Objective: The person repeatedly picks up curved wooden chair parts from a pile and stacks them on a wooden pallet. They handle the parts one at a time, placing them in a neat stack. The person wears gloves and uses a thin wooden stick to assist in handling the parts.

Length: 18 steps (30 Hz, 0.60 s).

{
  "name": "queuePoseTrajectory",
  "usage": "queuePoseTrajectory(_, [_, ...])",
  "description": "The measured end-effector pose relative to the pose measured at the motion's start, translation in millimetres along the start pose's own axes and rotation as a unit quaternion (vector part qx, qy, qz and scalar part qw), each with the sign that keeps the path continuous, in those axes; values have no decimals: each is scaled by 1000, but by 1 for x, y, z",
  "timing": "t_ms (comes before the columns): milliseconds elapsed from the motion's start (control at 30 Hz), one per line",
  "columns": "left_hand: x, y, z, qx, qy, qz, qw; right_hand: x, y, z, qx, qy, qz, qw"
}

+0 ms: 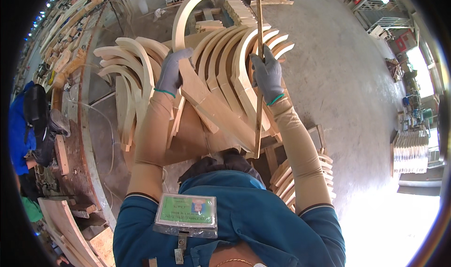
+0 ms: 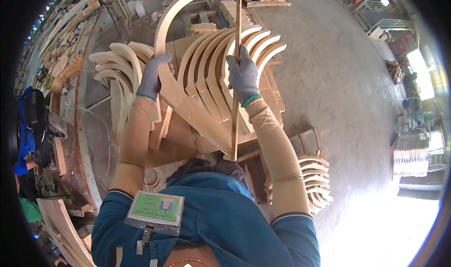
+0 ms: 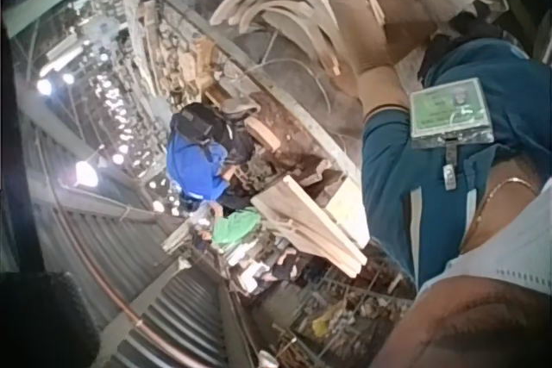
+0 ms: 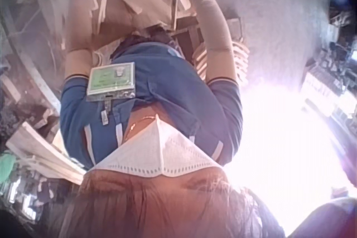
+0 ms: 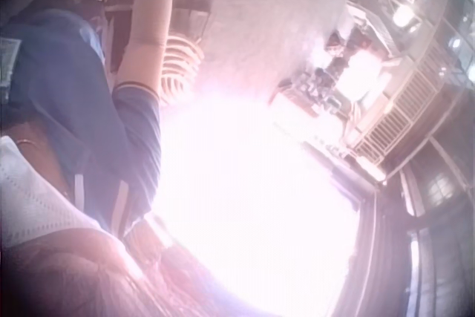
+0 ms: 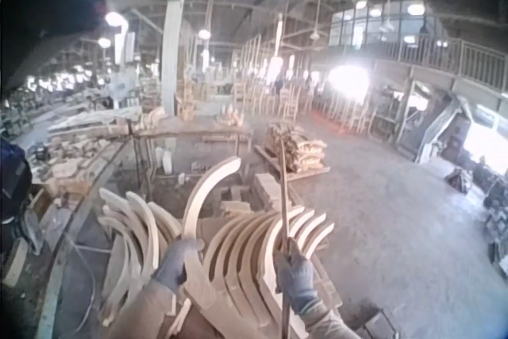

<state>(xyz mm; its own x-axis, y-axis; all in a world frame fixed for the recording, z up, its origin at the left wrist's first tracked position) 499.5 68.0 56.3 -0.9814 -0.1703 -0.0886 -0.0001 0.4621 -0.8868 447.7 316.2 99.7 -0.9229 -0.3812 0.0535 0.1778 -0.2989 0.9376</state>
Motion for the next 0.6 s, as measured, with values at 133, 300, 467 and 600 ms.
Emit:
queuePoseTrajectory(133, [10,10,6,-11,25,-7,1000,7,-13,-3,-132,-44,116,983])
queuePoseTrajectory(300, [12,16,-20,-68,40,-26,997,8,-23,8,-168,-38,82,982])
queuePoseTrajectory(467, [7,12,-23,-96,31,-60,993,11,-16,-12,-160,4,75,984])
queuePoseTrajectory(600, [9,12,-28,-95,49,-44,993,14,-20,-15,-207,4,98,973])
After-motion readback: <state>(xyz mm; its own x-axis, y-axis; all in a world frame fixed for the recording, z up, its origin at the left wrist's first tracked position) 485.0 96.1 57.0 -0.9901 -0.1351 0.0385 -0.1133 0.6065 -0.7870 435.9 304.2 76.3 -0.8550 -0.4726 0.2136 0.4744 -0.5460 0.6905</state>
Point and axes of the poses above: each hand's wrist, its own x-axis towards the middle knuckle, its own z-axis out of the back of the hand, y = z × x, the point moved 2 cm from there along x, towards the middle knuckle, and after that the axes turned 13 degrees about y, right-handed, at the moved point
